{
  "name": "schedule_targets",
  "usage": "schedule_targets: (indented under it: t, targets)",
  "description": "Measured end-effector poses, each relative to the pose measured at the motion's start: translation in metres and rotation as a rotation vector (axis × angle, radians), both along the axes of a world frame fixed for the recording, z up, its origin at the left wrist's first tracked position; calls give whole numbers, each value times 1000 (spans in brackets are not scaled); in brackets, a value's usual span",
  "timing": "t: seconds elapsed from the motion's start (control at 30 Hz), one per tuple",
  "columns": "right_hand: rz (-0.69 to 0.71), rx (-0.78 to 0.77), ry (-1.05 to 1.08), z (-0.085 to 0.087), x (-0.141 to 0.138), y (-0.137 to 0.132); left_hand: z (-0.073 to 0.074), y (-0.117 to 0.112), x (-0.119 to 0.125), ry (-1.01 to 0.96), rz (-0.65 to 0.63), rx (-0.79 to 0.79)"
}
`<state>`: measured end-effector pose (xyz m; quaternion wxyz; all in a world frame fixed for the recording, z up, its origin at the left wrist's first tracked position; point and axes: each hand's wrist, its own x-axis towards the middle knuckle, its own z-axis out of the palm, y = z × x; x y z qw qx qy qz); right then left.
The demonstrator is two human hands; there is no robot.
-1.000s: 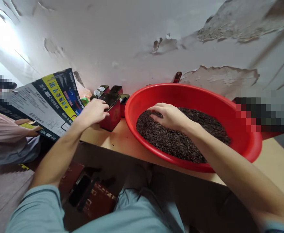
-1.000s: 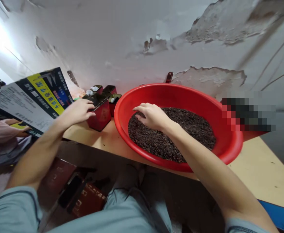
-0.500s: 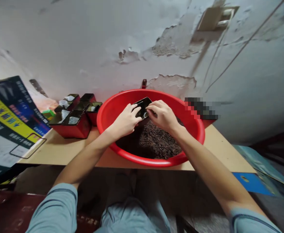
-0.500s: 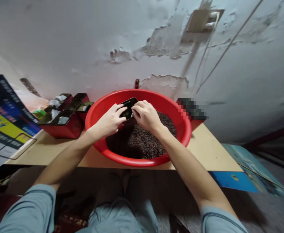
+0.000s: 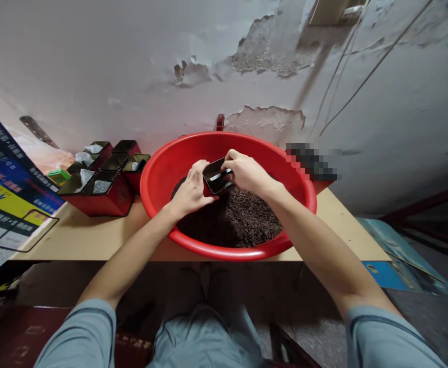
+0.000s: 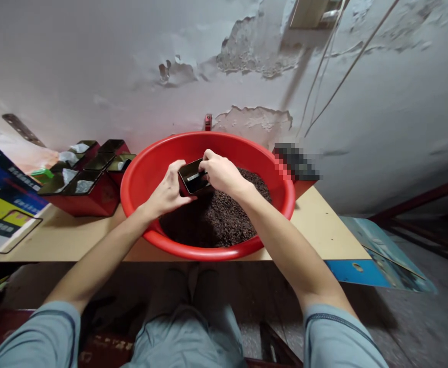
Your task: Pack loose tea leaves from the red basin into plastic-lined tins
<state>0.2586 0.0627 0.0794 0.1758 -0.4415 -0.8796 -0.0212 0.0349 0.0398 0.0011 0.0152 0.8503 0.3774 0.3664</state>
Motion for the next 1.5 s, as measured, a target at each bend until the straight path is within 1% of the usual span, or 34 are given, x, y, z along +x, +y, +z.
schedule_targets:
  t: [0.1, 0.17, 0.23, 0.3, 0.33, 0.37, 0.4, 0.43, 0.47, 0.5, 0.57, 0.6, 0.63, 0.67, 0.7, 0.73, 0.77, 0.83, 0.87, 0.9, 0.93, 0.97, 1.03, 1.1, 1.17, 1.23, 1.3, 1.37, 1.43, 1.5]
  targets:
    - [55, -2, 193, 12, 17, -1, 3, 5, -8, -54, 21, -39]
    - [39, 4, 352, 20, 35, -6, 6, 6, -17, -67, 25, -64]
    - [-9, 18, 527, 25, 56, -13, 7, 4, -26, -68, 32, -78]
    - [-76, 45, 708, 23, 78, -19, 6, 1, -33, -71, 41, -80]
    - [-122, 63, 783, 19, 88, -21, 5, -1, -35, -73, 45, -82]
    - [-177, 82, 825, 13, 96, -23, 3, -3, -36, -74, 45, -83]
    - [-234, 96, 816, 5, 103, -23, 2, -6, -36, -72, 39, -81]
    - [-283, 98, 750, -6, 108, -23, 1, -8, -35, -66, 26, -75]
    - [-322, 89, 631, -18, 112, -22, 1, -10, -34, -57, 9, -62]
    - [-344, 68, 469, -31, 113, -21, 1, -11, -33, -46, -12, -46]
    - [-333, -14, 104, -56, 113, -19, 3, -15, -30, -23, -57, -20]
    - [-311, -81, -63, -65, 111, -19, 5, -16, -30, -12, -76, -16]
    - [-284, -151, -201, -70, 108, -19, 6, -18, -29, -2, -89, -19]
    - [-254, -208, -295, -70, 104, -21, 8, -19, -28, 7, -96, -27]
    - [-228, -229, -331, -66, 99, -23, 9, -20, -28, 13, -98, -37]
    - [-205, -203, -304, -57, 92, -25, 10, -21, -28, 18, -97, -43]
    - [-183, -133, -227, -45, 82, -28, 11, -21, -28, 19, -96, -45]
    - [-109, 59, 9, -17, 54, -33, 11, -21, -29, 19, -103, -37]
    - [-58, 97, 79, -4, 37, -35, 11, -21, -29, 19, -110, -30]
    - [14, 62, 64, 5, 18, -35, 11, -21, -29, 18, -116, -24]
    - [76, -19, -21, 11, -1, -35, 11, -20, -29, 18, -120, -23]
    - [97, -113, -156, 14, -18, -32, 10, -20, -28, 17, -121, -25]
    - [52, -234, -384, 11, -46, -25, 9, -19, -27, 18, -119, -36]
    - [12, -255, -493, 4, -60, -17, 8, -19, -26, 19, -118, -46]
    - [31, -239, -485, 1, -60, -13, 6, -17, -25, 14, -122, -48]
    - [104, -231, -382, 6, -48, -14, 4, -16, -26, 0, -123, -44]
    - [195, -186, -170, 16, -31, -19, 3, -14, -26, -18, -116, -47]
    - [249, -89, 84, 25, -15, -26, 4, -12, -26, -33, -115, -69]
    - [225, 27, 290, 28, -3, -31, 6, -12, -24, -53, -121, -111]
    - [168, 120, 428, 24, 1, -33, 10, -11, -21, -82, -110, -163]
